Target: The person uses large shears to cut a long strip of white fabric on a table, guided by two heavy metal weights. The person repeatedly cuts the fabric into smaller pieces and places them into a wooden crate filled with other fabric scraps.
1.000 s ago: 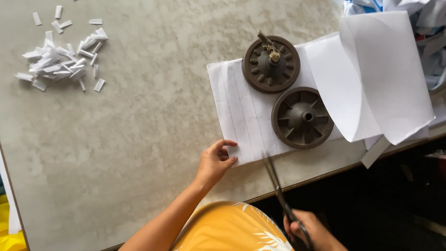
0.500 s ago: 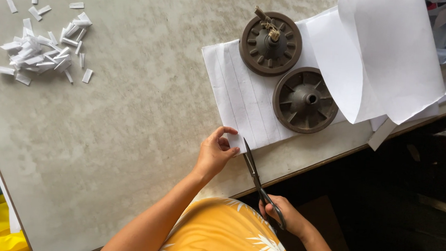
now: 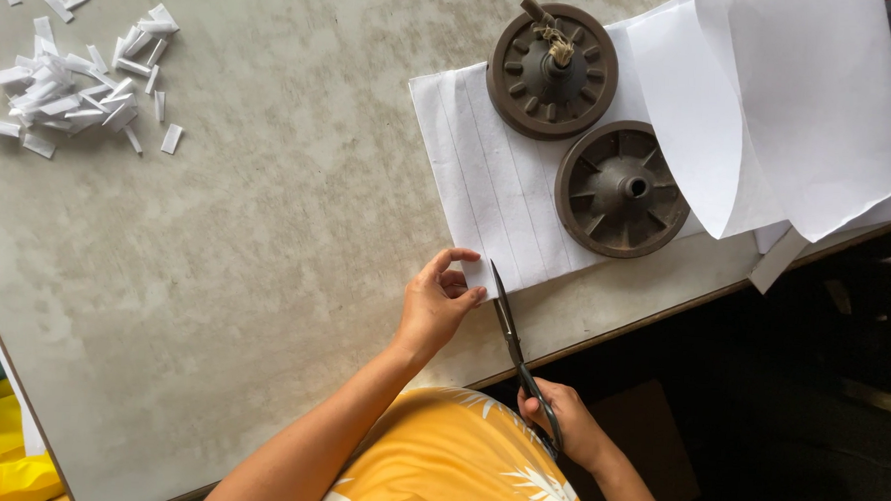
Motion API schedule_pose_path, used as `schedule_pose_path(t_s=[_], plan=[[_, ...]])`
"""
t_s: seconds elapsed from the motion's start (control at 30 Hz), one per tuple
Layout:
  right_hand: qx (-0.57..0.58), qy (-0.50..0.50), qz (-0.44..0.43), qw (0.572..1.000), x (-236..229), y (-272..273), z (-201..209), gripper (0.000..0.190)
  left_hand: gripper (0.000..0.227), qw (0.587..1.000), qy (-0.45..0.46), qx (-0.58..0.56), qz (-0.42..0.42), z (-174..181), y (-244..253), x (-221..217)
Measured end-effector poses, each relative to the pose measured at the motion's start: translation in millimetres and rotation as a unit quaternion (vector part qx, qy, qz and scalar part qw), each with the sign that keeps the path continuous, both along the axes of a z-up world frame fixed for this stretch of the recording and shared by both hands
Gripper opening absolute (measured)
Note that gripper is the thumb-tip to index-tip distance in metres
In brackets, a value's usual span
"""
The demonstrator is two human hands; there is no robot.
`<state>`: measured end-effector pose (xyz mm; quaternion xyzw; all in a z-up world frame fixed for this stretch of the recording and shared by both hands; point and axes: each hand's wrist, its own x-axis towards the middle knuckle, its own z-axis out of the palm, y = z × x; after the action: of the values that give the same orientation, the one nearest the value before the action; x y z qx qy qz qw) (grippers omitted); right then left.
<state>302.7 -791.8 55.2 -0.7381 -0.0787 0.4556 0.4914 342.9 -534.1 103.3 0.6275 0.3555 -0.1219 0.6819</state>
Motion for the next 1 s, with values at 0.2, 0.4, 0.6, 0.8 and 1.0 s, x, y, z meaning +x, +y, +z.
schedule_pose_path(t_s=[0.2,0.4,0.6,0.8,1.0], plan=[[0.001,-0.016,0.008,1.000,-2.1,-2.2,-4.5,0.074,0.033,1.000,-0.002,-0.011,0.004,-1.6,-0.4,-1.1],[0.014,-0.003,-0.013,1.000,-4.1,-1.8,-6.2,0.071,0.035,1.000,-0.022,0.011,-0.003,-9.9,-1.5,-3.0],[0.007,0.005,-0.015,1.000,-2.0,1.2,-3.5,0.077,0.035,1.000,-0.028,-0.006,0.012,-10.0,-2.7,-3.0],[-0.009,-0.011,-0.014,1.000,-6.3,-0.5,-9.5,0.074,0.035,0.999,-0.036,-0.021,0.024,-14.2,-4.7,-4.4],[-0.043,-0.030,-0.009,0.999,-8.9,-1.4,-10.2,0.069,0.034,0.998,-0.062,0.015,0.018,-22.5,-7.6,-10.9]])
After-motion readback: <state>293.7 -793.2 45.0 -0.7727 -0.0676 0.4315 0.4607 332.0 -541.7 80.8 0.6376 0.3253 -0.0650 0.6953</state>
